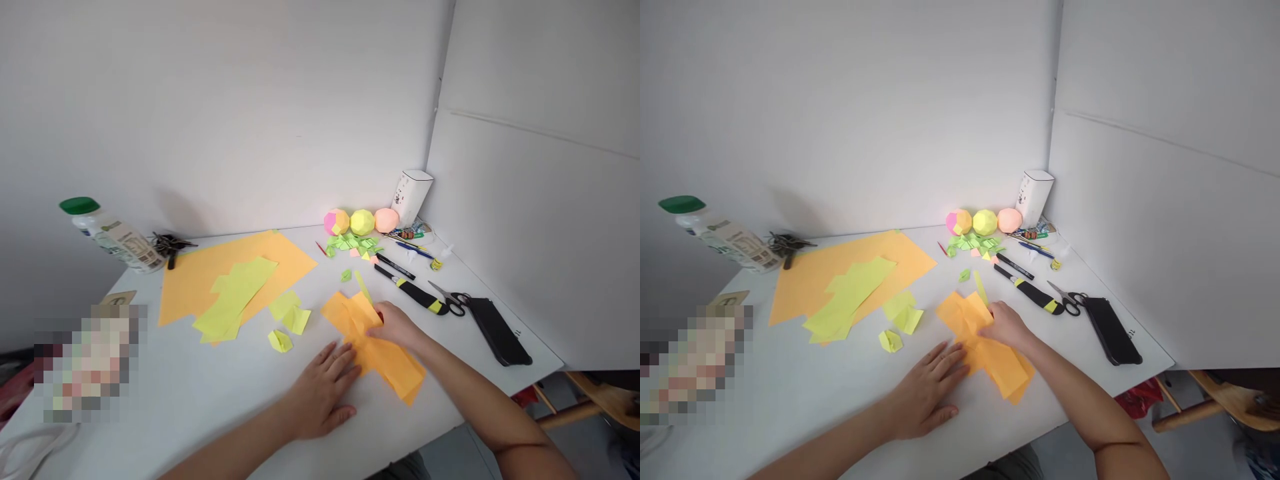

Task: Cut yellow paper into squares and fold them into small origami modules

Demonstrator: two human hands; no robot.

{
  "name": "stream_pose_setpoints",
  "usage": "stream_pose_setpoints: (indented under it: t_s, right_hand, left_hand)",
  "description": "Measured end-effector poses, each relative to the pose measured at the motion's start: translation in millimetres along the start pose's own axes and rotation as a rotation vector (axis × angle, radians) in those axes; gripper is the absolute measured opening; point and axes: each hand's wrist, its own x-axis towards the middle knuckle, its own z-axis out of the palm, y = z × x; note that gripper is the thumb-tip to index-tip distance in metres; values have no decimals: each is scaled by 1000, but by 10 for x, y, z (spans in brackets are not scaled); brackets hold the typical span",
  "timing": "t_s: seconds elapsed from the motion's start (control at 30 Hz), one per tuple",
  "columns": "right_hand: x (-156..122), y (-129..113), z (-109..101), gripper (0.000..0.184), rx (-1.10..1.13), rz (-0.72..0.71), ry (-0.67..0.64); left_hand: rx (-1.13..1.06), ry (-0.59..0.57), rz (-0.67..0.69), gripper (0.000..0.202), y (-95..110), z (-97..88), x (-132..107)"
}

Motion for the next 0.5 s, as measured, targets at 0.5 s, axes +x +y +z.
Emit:
stream_pose_setpoints:
  t_s: [0.5]
  right_hand:
    - [48, 42, 30, 32, 224, -13, -77]
  left_hand:
    - [-6, 203, -177, 25, 26, 42, 29]
